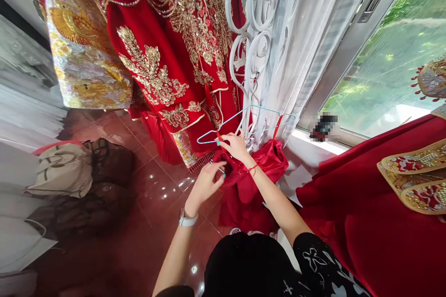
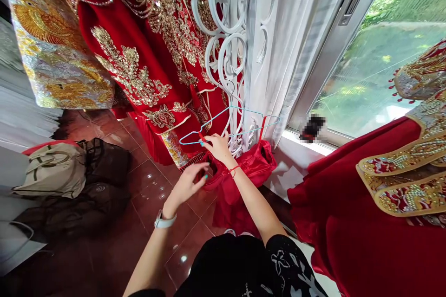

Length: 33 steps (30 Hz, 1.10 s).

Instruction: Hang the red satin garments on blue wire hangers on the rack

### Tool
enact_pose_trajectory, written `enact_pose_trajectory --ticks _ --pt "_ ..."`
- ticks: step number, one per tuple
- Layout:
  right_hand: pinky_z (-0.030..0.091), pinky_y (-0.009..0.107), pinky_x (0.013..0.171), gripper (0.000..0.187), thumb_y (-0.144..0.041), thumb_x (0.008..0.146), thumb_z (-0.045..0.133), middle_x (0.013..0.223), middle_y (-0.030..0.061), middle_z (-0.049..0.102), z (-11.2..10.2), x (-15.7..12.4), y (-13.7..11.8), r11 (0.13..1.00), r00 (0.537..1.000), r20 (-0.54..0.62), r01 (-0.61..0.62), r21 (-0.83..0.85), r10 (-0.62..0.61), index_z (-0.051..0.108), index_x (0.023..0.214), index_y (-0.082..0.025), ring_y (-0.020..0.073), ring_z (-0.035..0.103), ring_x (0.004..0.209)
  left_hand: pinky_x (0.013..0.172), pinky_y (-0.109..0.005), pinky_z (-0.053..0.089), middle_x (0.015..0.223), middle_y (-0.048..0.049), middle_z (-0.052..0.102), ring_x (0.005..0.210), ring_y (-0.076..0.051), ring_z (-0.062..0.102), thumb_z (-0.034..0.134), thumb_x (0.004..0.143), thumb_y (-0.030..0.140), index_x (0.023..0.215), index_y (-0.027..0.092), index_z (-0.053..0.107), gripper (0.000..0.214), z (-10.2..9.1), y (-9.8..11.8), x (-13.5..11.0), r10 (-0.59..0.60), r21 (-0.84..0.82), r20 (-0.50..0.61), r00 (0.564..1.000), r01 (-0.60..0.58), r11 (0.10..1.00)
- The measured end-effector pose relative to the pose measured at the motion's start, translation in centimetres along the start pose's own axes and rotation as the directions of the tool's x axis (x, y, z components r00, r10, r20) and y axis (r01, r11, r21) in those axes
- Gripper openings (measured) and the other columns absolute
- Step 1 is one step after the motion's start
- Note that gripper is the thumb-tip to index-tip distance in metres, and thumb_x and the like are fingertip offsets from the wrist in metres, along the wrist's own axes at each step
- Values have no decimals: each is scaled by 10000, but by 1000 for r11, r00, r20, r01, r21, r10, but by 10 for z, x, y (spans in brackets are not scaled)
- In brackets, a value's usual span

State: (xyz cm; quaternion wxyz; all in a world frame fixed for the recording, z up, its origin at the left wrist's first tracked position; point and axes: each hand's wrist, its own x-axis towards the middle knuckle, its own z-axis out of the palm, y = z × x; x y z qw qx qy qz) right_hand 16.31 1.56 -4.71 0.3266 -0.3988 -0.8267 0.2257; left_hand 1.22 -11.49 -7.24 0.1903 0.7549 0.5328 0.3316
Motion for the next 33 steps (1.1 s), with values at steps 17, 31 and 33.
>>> enact_pose_trajectory --ticks 17,31,33 --pt "189 489 1176 204 -311 1008 588 971 45 747 5 -20 7 996 997 -54 -55 -75 51 777 1071 -266 212 623 1009 705 -254 504 745 20 673 661 -134 629 630 872 320 1274 188 626 423 -31 -23 22 -376 -275 -491 786 270 923" --pt "193 526 1191 200 -267 981 614 932 53 727 1 -23 3 995 997 -57 -64 -81 59 780 1091 -265 227 641 1002 898 -332 566 1014 -33 794 852 -191 754 665 857 250 1567 280 369 770 -45 37 96 -95 -73 -355 930 73 995" --pt "185 530 1197 195 -250 972 619 921 46 723 0 -24 3 995 997 -54 -67 -80 63 779 1083 -262 225 644 1001 931 -352 558 975 -22 789 896 -197 749 652 851 250 1560 273 378 761 -40 30 94 -95 -78 -305 948 75 994"
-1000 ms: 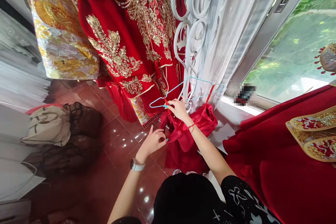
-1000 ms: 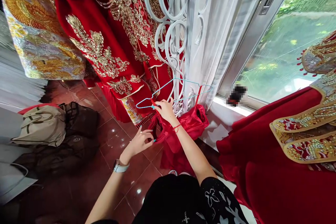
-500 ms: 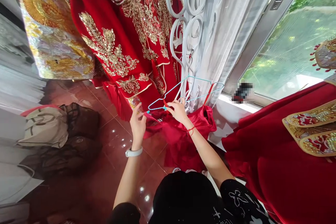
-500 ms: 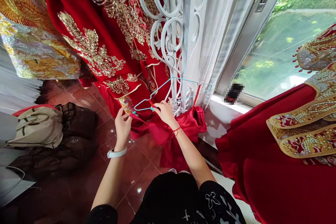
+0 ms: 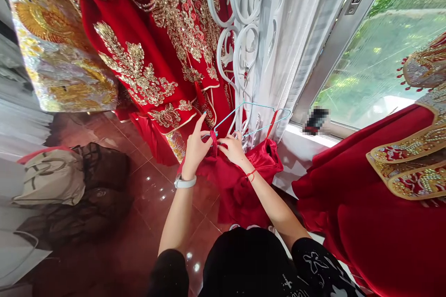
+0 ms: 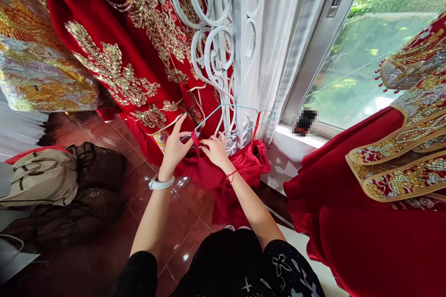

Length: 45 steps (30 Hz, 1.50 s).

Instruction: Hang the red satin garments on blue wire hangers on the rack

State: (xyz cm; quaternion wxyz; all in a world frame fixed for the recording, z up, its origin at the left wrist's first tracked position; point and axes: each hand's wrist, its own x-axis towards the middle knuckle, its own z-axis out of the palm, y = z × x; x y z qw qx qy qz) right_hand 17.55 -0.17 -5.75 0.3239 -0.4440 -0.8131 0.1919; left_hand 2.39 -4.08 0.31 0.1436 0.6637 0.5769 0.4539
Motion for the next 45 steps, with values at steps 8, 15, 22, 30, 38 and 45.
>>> enact_pose_trajectory --ticks 8,15,22,30,38,45 --pt "367 471 1157 294 -185 917 542 1165 52 741 -14 -16 18 940 967 -243 155 304 -81 727 1131 -264 223 651 1110 1052 -452 512 1189 -97 711 1106 -249 679 649 774 261 1264 197 626 494 -5 -43 -26 63 -20 -10 998 -63 998" --pt "423 478 1092 518 -204 706 685 1201 177 656 -56 -100 161 662 489 -489 -692 287 723 620 1218 -153 325 584 1204 1065 -438 463 1198 -82 730 1139 -257 652 601 896 340 1253 235 657 376 -8 -18 8 162 134 17 987 -163 978" --pt "500 460 1017 62 -241 750 602 769 91 683 -62 -147 205 473 421 -216 -772 425 881 570 701 -221 301 688 1024 1028 -481 393 1000 -70 782 970 -272 657 519 974 377 916 241 727 255 16 -30 31 150 363 -6 989 -138 922" --pt "618 394 912 149 -417 745 663 850 51 750 -121 -176 194 379 660 -92 -305 874 745 639 769 -272 215 743 904 1041 -471 383 976 -51 768 989 -268 640 534 955 417 897 256 733 262 14 -46 39 186 268 16 983 -183 946" --pt "617 426 918 397 -444 609 877 980 68 817 -155 -115 146 729 532 -663 119 674 527 792 923 -216 252 763 979 1022 -478 409 930 -30 772 939 -263 628 560 915 400 854 279 745 229 11 -52 46 211 142 59 976 -218 966" --pt "622 350 788 298 -389 646 854 867 34 818 -202 -69 115 884 790 -536 -16 467 298 831 883 -210 225 756 836 959 -463 434 902 -47 765 928 -273 615 575 898 403 836 272 750 228 16 -53 45 198 124 71 978 -205 971"
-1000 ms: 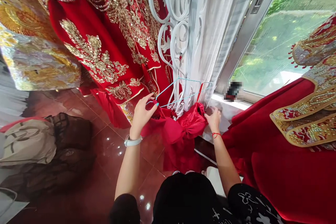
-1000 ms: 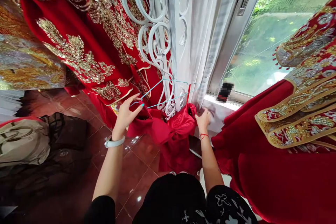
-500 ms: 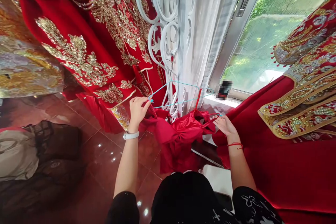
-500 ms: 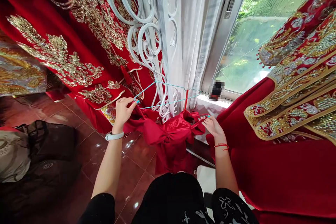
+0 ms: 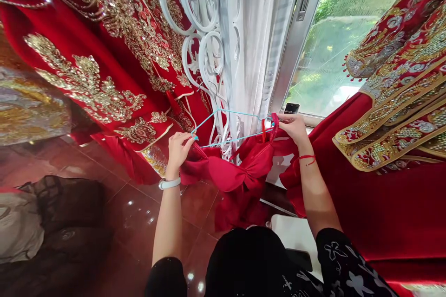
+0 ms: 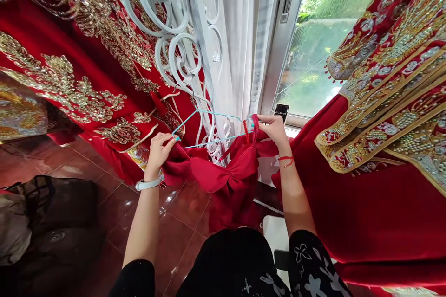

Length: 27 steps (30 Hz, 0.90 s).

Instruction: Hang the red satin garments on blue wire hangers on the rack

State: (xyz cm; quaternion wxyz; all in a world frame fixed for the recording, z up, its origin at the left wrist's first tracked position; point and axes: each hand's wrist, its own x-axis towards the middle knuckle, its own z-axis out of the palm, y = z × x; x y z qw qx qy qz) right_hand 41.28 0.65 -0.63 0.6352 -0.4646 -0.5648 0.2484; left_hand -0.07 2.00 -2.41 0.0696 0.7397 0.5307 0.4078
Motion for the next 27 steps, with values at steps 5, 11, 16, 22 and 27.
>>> enact_pose_trajectory --ticks 5,11,16,22,27 --pt "573 324 744 172 -332 707 775 779 24 780 16 11 -9 981 986 149 103 -163 -79 813 810 -200 205 709 757 927 -449 434 902 -51 768 911 -271 611 562 912 425 832 263 744 256 4 3 -5 -17 -5 -10 1000 17 1000" --pt "456 501 1080 300 -190 746 675 1113 79 739 31 -8 -20 880 975 116 221 -420 -190 747 1037 -215 289 648 1108 945 -447 435 913 -54 767 900 -268 620 565 933 453 855 259 751 280 4 9 -9 -47 23 -52 998 48 999" --pt "525 402 1005 288 -197 869 589 1088 72 744 103 -43 -30 959 961 195 228 -169 -194 723 1124 -219 239 686 1054 1088 -469 407 1155 -69 734 1127 -274 622 611 929 455 1117 282 732 282 3 16 -21 -72 -37 -137 988 68 997" --pt "411 405 1139 471 -249 898 708 1409 75 669 221 -61 -25 979 778 621 187 -82 -96 647 1365 -259 230 615 1297 1109 -449 473 1500 -169 527 1352 -269 567 784 769 484 1575 299 281 968 9 -8 -76 -336 -475 -151 930 230 849" --pt "317 471 1129 234 -326 958 665 1180 59 786 258 -66 -15 960 819 568 85 -266 84 767 1155 -249 237 696 1092 1098 -477 505 1346 -167 662 1270 -296 635 766 756 507 1328 195 582 677 17 -27 -102 -420 -494 -123 899 312 812"
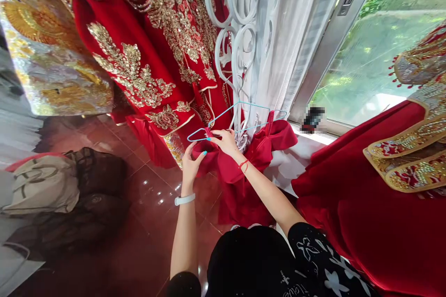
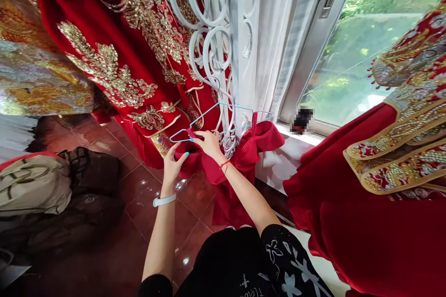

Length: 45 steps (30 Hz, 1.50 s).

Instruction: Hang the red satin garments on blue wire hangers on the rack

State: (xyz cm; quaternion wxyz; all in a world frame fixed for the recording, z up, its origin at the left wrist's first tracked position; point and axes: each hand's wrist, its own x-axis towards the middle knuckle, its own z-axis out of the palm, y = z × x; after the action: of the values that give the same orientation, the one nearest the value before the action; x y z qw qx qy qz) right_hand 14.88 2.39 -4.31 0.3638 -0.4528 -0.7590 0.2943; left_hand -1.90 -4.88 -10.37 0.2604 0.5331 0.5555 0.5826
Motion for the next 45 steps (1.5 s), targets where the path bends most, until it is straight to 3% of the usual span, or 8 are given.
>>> enact_pose_trajectory --ticks 8,16,24,30,32,37,41,45 --pt "337 419 1037 249 -420 976 619 1050 33 816 5 -9 2 999 996 -73 -46 28 48 812 955 -264 224 708 1003 895 -397 583 996 -76 780 946 -245 717 677 790 467 1031 177 726 379 -23 24 26 -1 101 -88 996 10 995" --pt "377 456 1037 200 -199 925 639 1050 59 812 2 -7 0 997 996 -54 -71 -13 71 805 1033 -231 244 712 1002 1071 -463 460 1082 -72 778 1059 -293 688 670 873 418 1034 241 755 254 -8 101 75 229 432 422 877 -417 800" --pt "525 376 1024 304 -190 901 572 1175 69 778 -33 -38 16 935 977 -149 194 295 -156 777 1125 -211 228 711 1117 870 -384 513 1012 -76 773 941 -284 692 661 900 467 1087 245 727 297 23 81 68 182 506 310 933 -324 800" --pt "488 479 1091 311 -263 875 578 1216 96 732 -138 -104 100 996 541 -838 5 92 75 739 1139 -230 250 649 1169 945 -398 503 1060 -80 754 1002 -273 673 681 880 439 1088 215 705 307 13 78 88 244 424 436 866 -437 794" --pt "523 464 1043 435 -308 817 664 1296 109 701 -169 -116 131 987 606 -780 -61 147 153 695 1243 -229 252 648 1176 1039 -446 463 1165 -100 721 1139 -297 632 708 869 405 1166 213 677 355 19 84 83 374 445 367 852 -514 733" --pt "573 430 870 391 -457 738 736 1002 103 796 -189 -126 162 963 822 -515 -143 229 244 786 1007 -179 246 711 884 1019 -434 477 1141 -108 709 1122 -271 641 604 953 309 1180 203 663 258 84 99 49 592 394 377 712 -702 594" --pt "561 380 785 372 -502 720 722 869 68 795 -179 -133 157 960 759 -600 -118 255 253 809 890 -183 226 696 807 1070 -384 473 1295 -125 688 1233 -247 624 612 966 299 1340 172 595 395 160 108 39 512 170 667 542 -779 603" --pt "560 385 795 368 -510 696 744 885 66 798 -177 -145 155 952 654 -706 -73 298 271 814 860 -188 237 706 852 1027 -368 491 1206 -143 734 1178 -265 670 625 971 332 1284 141 648 367 208 112 42 342 199 750 567 -686 700"
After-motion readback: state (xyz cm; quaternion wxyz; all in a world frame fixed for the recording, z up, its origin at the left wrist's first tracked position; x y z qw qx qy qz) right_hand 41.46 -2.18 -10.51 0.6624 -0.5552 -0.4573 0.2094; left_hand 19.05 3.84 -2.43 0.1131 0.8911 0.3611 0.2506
